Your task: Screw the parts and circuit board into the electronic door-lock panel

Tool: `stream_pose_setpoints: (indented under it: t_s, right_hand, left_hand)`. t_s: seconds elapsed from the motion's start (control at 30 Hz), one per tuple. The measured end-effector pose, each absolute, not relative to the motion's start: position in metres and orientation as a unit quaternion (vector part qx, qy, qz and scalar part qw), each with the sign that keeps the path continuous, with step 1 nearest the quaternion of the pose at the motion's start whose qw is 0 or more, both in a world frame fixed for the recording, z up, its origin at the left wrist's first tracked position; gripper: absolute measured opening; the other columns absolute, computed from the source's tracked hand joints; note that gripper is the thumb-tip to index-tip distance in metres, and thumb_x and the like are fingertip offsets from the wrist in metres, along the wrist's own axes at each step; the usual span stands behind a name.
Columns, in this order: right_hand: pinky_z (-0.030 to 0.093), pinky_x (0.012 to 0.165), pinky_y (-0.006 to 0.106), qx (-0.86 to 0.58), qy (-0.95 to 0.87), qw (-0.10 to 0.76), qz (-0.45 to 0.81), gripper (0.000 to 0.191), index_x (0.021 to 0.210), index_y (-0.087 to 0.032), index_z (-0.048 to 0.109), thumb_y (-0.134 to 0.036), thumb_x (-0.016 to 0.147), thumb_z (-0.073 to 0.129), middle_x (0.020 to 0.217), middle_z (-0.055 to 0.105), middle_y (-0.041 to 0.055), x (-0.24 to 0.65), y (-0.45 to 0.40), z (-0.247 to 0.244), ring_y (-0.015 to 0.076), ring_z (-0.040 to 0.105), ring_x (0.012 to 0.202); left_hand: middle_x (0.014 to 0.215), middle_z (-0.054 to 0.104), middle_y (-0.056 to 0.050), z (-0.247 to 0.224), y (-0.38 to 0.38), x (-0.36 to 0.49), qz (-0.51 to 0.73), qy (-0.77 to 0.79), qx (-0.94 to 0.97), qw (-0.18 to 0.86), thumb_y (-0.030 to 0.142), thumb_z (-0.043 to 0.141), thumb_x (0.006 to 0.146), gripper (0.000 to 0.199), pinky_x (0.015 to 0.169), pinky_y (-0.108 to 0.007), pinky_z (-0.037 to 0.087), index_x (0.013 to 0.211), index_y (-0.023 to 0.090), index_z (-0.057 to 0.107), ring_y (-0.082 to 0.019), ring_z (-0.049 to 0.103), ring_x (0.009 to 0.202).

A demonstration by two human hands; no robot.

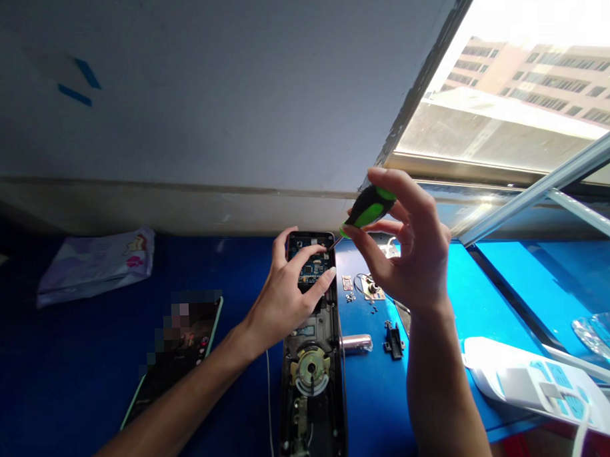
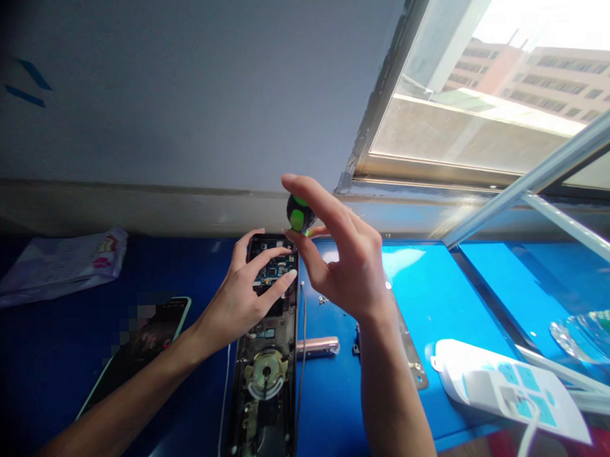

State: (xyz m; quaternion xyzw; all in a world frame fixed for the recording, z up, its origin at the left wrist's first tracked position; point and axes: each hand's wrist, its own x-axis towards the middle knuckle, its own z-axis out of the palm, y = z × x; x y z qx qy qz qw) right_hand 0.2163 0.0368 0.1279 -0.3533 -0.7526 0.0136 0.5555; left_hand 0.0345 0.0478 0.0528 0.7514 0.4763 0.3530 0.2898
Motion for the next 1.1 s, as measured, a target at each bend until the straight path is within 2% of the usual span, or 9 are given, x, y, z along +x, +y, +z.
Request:
stream_pose_setpoints:
  t_s: [0.17,0.3,0.53,0.7,0.87,1.1]
  right_hand:
    - [0.073,0.073,0.042,-0.367,-0.742,0.561,0.027,0.071,0.148,-0.05,0.049,-0.013,0.091,0.068,0.145,0.065,-0.0045,0.2182,0.037,0.1274,0.0281,0.073,0.119]
    - [0.073,0.073,0.04,-0.368,-0.739,0.563,0.031,0.069,0.146,-0.052,0.05,-0.014,0.092,0.068,0.144,0.066,-0.0053,0.2188,0.0376,0.1284,0.0255,0.074,0.115]
    - [0.072,0.074,0.039,-0.356,-0.742,0.567,0.036,0.071,0.147,-0.049,0.051,-0.011,0.091,0.069,0.144,0.065,-0.0036,0.2191,0.0375,0.1292,0.0256,0.075,0.115]
    - [0.073,0.072,0.04,-0.365,-0.74,0.564,0.028,0.067,0.147,-0.049,0.051,-0.014,0.092,0.068,0.143,0.066,-0.0035,0.2198,0.0383,0.1282,0.0257,0.076,0.112]
    - [0.073,0.069,0.039,-0.367,-0.732,0.573,0.03,0.067,0.145,-0.049,0.053,-0.015,0.091,0.07,0.142,0.067,-0.0043,0.2206,0.0385,0.1275,0.0229,0.076,0.101]
    - [0.072,0.07,0.038,-0.362,-0.734,0.574,0.029,0.069,0.145,-0.051,0.053,-0.013,0.09,0.07,0.143,0.066,-0.0053,0.2198,0.038,0.1281,0.023,0.076,0.103]
  left_hand:
    - [0.162,0.027,-0.008,0.0527,0.0493,0.0325,0.356,0.475,0.743,0.311,0.048,0.064,0.097,0.039,0.13,-0.052,0.033,0.13,0.028,0.069,-0.037,0.033,0.157]
    - [0.162,0.027,-0.007,0.0513,0.051,0.0321,0.355,0.478,0.737,0.319,0.049,0.064,0.096,0.039,0.13,-0.051,0.033,0.13,0.029,0.069,-0.037,0.035,0.156]
    - [0.161,0.029,-0.008,0.0477,0.0524,0.0323,0.362,0.48,0.73,0.325,0.047,0.064,0.097,0.037,0.132,-0.052,0.029,0.128,0.028,0.07,-0.035,0.034,0.156]
    - [0.161,0.03,-0.009,0.0467,0.0527,0.0331,0.364,0.481,0.729,0.323,0.049,0.064,0.097,0.038,0.131,-0.054,0.03,0.128,0.028,0.069,-0.036,0.034,0.156]
    - [0.159,0.032,-0.009,0.0471,0.0524,0.0342,0.373,0.481,0.726,0.32,0.047,0.063,0.097,0.035,0.131,-0.051,0.031,0.125,0.027,0.069,-0.034,0.037,0.155]
    - [0.16,0.033,-0.009,0.0489,0.0508,0.0349,0.377,0.481,0.729,0.308,0.046,0.063,0.097,0.036,0.13,-0.051,0.034,0.127,0.027,0.07,-0.034,0.04,0.153]
